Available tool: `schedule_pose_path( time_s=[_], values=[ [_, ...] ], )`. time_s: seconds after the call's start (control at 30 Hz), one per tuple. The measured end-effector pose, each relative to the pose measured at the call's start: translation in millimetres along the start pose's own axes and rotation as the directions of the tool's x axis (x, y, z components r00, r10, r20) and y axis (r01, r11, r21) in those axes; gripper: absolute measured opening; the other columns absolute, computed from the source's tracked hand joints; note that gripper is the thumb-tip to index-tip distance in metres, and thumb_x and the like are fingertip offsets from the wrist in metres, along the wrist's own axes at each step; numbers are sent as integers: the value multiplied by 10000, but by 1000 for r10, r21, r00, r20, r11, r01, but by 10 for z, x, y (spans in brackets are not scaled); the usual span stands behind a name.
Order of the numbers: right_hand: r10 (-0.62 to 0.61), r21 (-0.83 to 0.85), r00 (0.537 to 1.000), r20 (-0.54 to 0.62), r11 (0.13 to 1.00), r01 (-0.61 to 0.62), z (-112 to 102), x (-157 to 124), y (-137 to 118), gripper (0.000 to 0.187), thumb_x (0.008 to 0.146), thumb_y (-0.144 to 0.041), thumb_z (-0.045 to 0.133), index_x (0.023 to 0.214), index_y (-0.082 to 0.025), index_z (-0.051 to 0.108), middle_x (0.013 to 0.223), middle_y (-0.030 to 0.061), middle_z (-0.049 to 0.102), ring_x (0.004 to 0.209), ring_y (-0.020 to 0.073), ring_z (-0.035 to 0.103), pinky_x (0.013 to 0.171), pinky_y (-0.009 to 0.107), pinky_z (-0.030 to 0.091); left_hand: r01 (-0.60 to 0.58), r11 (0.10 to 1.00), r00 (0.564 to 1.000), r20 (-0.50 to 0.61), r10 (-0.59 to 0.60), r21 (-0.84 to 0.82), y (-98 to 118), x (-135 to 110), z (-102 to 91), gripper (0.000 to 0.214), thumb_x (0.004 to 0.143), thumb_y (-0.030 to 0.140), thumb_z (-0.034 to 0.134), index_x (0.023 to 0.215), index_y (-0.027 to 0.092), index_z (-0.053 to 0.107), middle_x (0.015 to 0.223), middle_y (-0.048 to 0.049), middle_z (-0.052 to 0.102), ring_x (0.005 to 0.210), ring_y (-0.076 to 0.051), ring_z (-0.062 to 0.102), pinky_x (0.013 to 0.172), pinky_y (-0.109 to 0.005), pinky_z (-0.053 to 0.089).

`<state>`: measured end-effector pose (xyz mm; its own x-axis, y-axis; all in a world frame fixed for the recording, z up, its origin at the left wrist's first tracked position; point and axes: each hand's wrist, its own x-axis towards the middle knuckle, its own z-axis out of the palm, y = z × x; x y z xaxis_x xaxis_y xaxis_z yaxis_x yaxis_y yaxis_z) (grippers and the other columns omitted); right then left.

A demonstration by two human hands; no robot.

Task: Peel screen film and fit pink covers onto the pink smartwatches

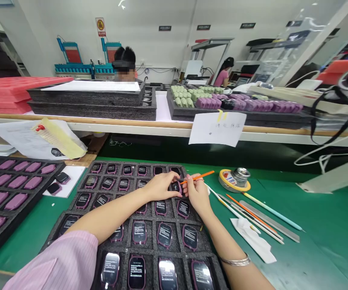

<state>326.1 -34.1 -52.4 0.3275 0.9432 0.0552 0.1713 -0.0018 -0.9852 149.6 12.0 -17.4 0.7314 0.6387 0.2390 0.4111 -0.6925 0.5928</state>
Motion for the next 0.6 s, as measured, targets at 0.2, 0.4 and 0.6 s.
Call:
schedule_pose_path(
  time_s=[0.2, 0.4, 0.6],
  values=[
    [-14, -33, 1000, -5, 999, 14, -33, -15, -59, 396, 939, -554, 622, 801, -185, 580, 599, -48, 580, 444, 95, 517, 421, 231, 455, -1, 999, 999, 33, 0, 49, 49, -6, 1, 587, 798, 506, 793, 1211, 184, 528, 1169, -133, 712, 1130, -293, 684, 967, -399, 525],
    [-2, -19, 1000, -7, 1000, 2, -43, -14, -171, 601, 599, -777, 758, 713, -235, 525, 488, -19, 571, 379, 165, 526, 371, 309, 446, -13, 993, 998, 70, 5, 116, 76, 15, -1, 575, 836, 527, 751, 1235, 171, 539, 1200, -120, 710, 1156, -269, 675, 993, -372, 511],
    [43, 94, 999, -30, 995, -40, -53, -29, -270, 641, 470, -721, 852, 711, -220, 533, 488, -43, 539, 385, 123, 477, 374, 278, 424, -4, 985, 997, 72, -8, 175, 143, -118, -83, 594, 899, 523, 681, 1331, 144, 533, 1318, -139, 651, 1230, -257, 624, 1000, -363, 514]
  ],
)
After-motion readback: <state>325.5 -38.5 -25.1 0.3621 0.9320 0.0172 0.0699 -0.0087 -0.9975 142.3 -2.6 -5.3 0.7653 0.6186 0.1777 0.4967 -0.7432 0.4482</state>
